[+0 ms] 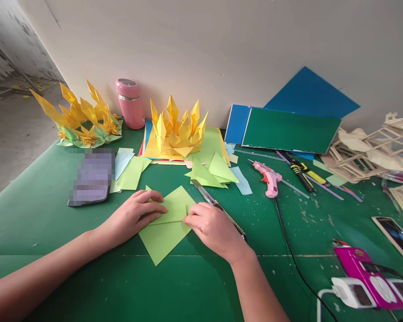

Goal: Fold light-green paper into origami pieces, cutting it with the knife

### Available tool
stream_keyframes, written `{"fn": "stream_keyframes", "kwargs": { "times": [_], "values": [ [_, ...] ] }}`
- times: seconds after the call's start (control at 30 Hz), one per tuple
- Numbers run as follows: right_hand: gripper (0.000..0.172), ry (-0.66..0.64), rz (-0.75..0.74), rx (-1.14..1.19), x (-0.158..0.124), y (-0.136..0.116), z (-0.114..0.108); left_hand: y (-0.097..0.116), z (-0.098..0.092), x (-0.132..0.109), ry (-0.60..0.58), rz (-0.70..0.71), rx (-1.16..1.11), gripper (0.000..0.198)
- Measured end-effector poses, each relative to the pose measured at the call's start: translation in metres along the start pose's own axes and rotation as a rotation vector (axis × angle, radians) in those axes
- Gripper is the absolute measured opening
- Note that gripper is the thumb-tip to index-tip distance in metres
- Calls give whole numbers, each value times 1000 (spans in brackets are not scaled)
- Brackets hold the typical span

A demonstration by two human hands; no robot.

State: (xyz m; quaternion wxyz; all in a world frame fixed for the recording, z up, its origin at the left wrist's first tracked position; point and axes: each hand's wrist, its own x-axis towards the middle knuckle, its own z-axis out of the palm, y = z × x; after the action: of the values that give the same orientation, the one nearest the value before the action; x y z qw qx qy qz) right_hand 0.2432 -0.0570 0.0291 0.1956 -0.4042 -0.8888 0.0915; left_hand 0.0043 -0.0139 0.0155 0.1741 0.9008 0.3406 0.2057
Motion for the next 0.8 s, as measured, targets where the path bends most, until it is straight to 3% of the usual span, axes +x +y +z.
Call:
{"fn": "stream_keyframes", "kwargs": {
  "times": [0.8],
  "values": [
    [27, -115, -180, -35, 26, -34, 29, 1, 0, 1, 1, -17, -39, 25]
  ]
}}
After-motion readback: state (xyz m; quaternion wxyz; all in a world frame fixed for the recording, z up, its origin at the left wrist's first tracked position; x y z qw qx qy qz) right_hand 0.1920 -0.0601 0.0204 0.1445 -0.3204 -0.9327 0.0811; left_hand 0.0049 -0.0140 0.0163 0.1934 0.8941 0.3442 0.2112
